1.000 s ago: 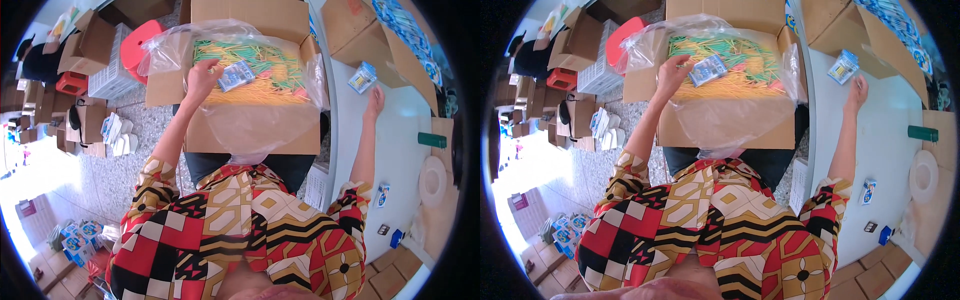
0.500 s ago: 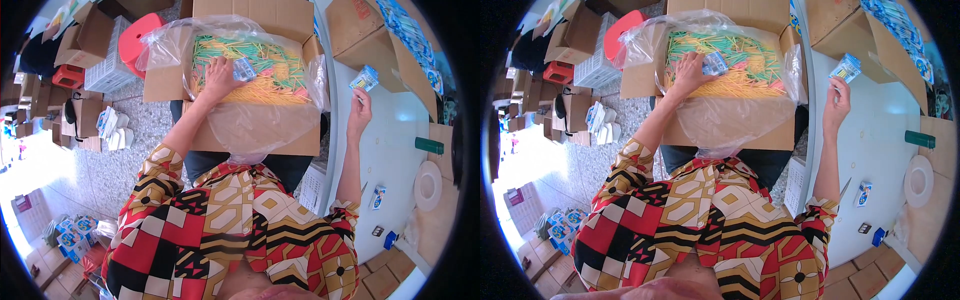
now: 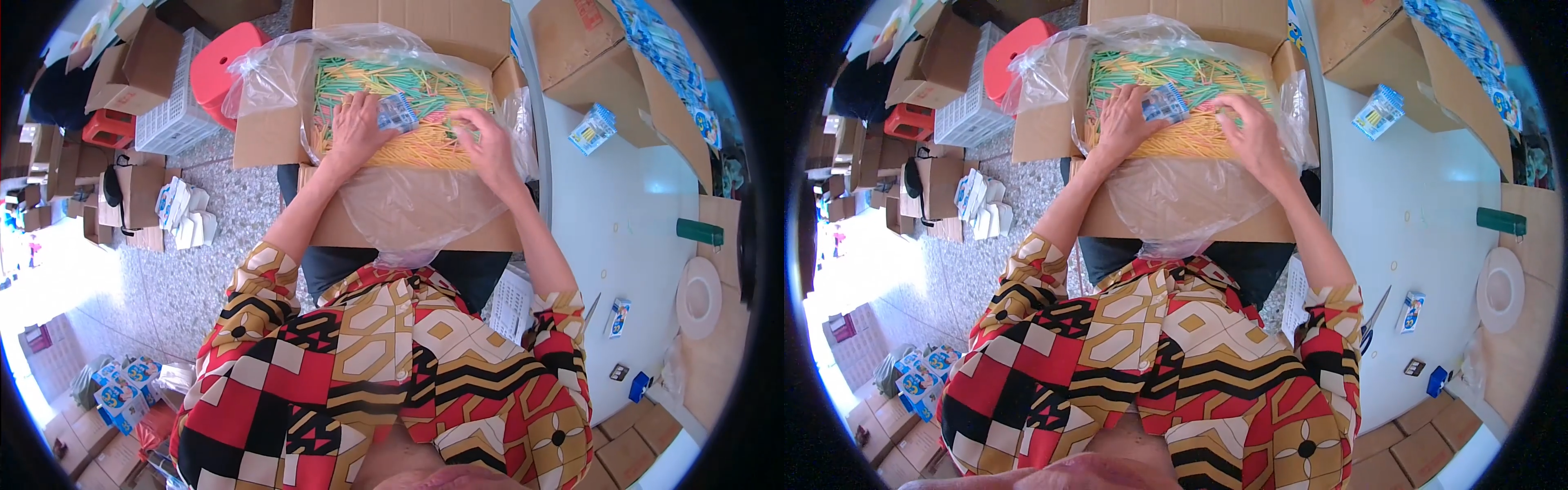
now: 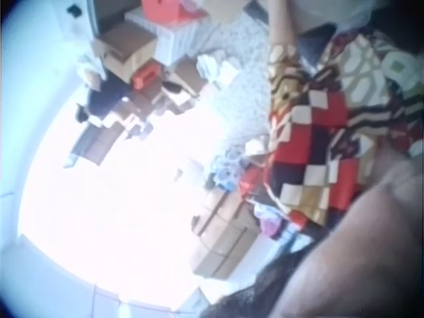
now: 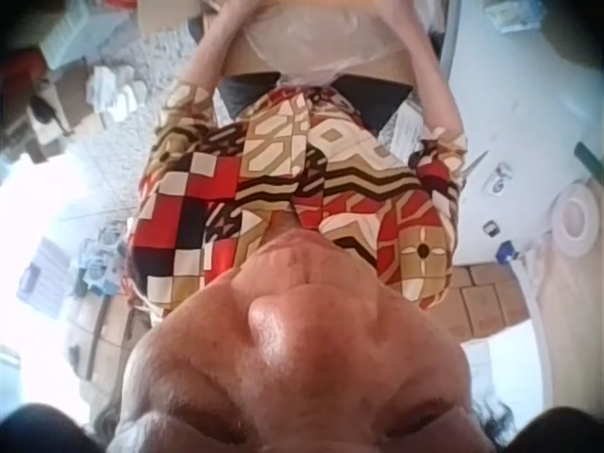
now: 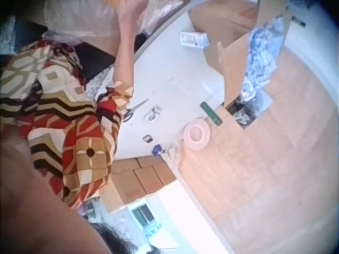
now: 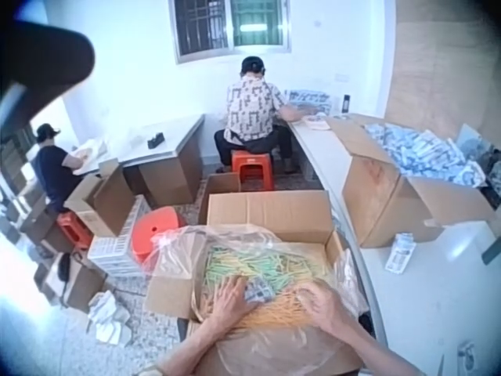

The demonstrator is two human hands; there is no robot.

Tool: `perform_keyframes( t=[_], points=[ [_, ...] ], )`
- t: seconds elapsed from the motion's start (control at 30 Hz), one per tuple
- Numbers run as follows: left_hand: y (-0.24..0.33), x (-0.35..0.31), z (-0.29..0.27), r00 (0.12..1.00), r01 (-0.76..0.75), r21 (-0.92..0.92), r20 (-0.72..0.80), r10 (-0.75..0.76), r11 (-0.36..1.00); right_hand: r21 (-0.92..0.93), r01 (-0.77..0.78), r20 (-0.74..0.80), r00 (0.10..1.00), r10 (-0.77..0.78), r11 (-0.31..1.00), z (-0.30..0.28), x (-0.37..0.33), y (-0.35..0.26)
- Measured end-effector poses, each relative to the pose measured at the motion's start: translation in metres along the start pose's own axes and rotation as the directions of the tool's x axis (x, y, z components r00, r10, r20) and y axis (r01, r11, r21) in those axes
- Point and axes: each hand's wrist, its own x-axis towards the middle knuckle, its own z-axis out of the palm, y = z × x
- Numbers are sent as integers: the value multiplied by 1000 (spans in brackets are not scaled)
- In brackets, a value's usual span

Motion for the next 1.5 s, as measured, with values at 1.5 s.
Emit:
perform_keyframes(
  t=[1.5],
  points=[
    [-9, 13, -33, 1000, 18, -407, -2, -21, 913, 366, -99, 123, 991, 58, 925, 49, 59, -3]
  ],
)
